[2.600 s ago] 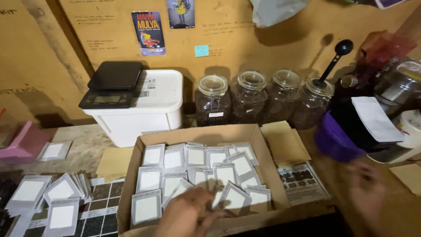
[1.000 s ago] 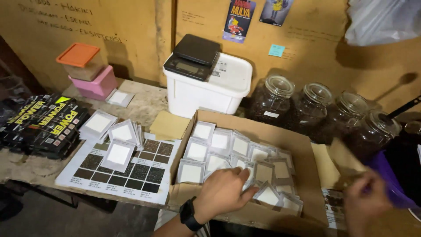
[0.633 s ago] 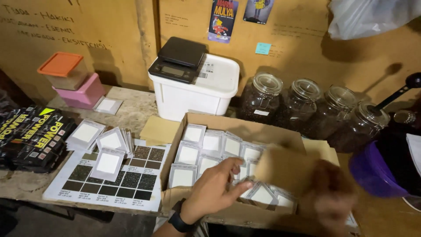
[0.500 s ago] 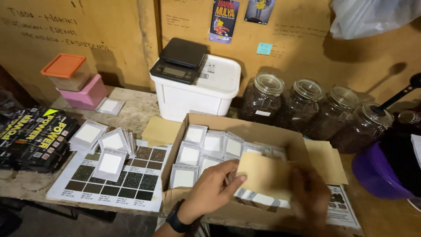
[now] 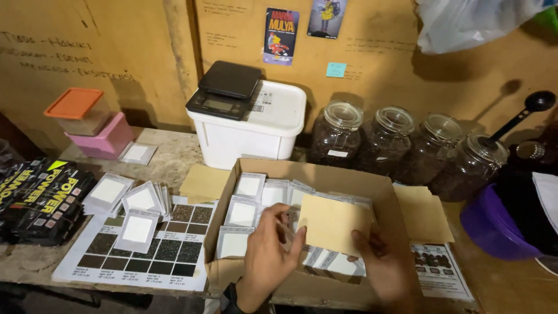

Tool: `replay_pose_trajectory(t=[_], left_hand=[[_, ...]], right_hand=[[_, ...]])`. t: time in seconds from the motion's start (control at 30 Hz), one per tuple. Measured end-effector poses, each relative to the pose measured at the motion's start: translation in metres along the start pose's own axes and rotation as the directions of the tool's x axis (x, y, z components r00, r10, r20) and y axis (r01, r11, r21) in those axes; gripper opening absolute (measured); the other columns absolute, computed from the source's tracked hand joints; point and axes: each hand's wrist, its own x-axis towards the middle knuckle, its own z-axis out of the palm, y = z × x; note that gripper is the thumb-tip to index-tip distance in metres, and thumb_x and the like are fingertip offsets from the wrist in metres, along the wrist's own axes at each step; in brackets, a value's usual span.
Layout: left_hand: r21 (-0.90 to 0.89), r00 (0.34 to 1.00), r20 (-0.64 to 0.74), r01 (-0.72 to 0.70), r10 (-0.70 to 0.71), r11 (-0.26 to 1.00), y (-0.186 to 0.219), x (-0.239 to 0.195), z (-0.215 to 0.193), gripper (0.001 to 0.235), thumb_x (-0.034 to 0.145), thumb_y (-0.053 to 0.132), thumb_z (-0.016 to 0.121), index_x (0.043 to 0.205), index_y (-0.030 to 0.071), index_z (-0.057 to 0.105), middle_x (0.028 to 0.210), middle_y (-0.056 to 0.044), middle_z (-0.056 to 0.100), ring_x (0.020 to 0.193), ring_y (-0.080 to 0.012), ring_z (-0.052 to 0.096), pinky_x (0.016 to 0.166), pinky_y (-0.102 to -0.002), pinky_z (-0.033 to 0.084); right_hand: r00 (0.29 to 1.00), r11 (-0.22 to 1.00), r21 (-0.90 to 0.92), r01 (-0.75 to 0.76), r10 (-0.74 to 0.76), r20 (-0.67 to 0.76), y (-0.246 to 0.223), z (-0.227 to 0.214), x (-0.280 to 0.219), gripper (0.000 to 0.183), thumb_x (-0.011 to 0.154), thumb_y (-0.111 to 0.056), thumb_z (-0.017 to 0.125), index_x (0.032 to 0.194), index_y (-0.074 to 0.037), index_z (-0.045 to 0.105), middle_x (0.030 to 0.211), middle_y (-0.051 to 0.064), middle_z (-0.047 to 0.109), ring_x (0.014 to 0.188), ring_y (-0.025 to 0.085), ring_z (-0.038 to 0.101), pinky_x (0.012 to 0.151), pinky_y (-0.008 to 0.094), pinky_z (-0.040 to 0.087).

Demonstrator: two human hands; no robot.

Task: The person folds paper coffee drip filter envelopes from a box, creasing them by hand and placing them into a stack on a wooden surface.

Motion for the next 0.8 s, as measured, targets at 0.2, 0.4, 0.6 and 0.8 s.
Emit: replay_pose_trajectory(t=[0.2, 0.4, 0.6, 0.8], left_hand=[[-0.048, 0.952, 0.044, -0.300, 0.302, 0.953, 0.024, -0.005, 0.020, 0.015, 0.097, 0.020, 0.065, 0.088, 0.008, 0.067, 0.079, -0.004, 0.067, 0.067, -0.0157, 0.064, 0.053, -0.029, 0.056], [-0.441, 0.972, 0.205, -0.010, 0.112, 0.897, 0.034, 0.002, 0.019, 0.034, 0.085, 0.018, 0.087, 0.074, 0.014, 0.055, 0.072, 0.002, 0.054, 0.063, -0.0110, 0.049, 0.056, -0.027, 0.041], [-0.492, 0.947, 0.285, 0.013, 0.148, 0.870, 0.030, 0.003, 0.006, 0.023, 0.086, 0.024, 0.086, 0.079, 0.014, 0.067, 0.076, 0.001, 0.062, 0.072, -0.0120, 0.056, 0.065, -0.028, 0.047], [-0.536, 0.923, 0.346, 0.047, 0.169, 0.843, 0.021, 0.003, 0.007, 0.015, 0.086, 0.020, 0.086, 0.081, 0.014, 0.073, 0.077, 0.001, 0.064, 0.068, -0.0098, 0.057, 0.061, -0.026, 0.048]], right_hand=[[0.993, 0.833, -0.540, -0.119, 0.087, -0.085, 0.049, 0.005, -0.005, 0.065, 0.076, -0.067, 0.066, 0.060, -0.006, 0.080, 0.045, 0.010, 0.066, 0.045, 0.020, 0.069, 0.042, 0.033, 0.047], [0.726, 0.785, 0.172, 0.595, -0.617, 0.303, 0.032, -0.005, -0.019, 0.033, 0.086, -0.001, 0.074, 0.117, -0.009, 0.079, 0.090, -0.001, 0.084, 0.065, 0.002, 0.061, 0.049, 0.021, 0.044], [0.743, 0.864, 0.224, 0.452, -0.503, 0.442, 0.023, -0.007, -0.019, 0.047, 0.087, -0.013, 0.077, 0.133, -0.007, 0.069, 0.132, 0.013, 0.078, 0.117, 0.021, 0.079, 0.099, 0.033, 0.064], [0.777, 0.889, 0.260, 0.378, -0.457, 0.432, 0.053, -0.003, -0.006, 0.047, 0.083, -0.013, 0.083, 0.128, -0.005, 0.074, 0.131, 0.013, 0.078, 0.113, 0.020, 0.080, 0.098, 0.035, 0.065]])
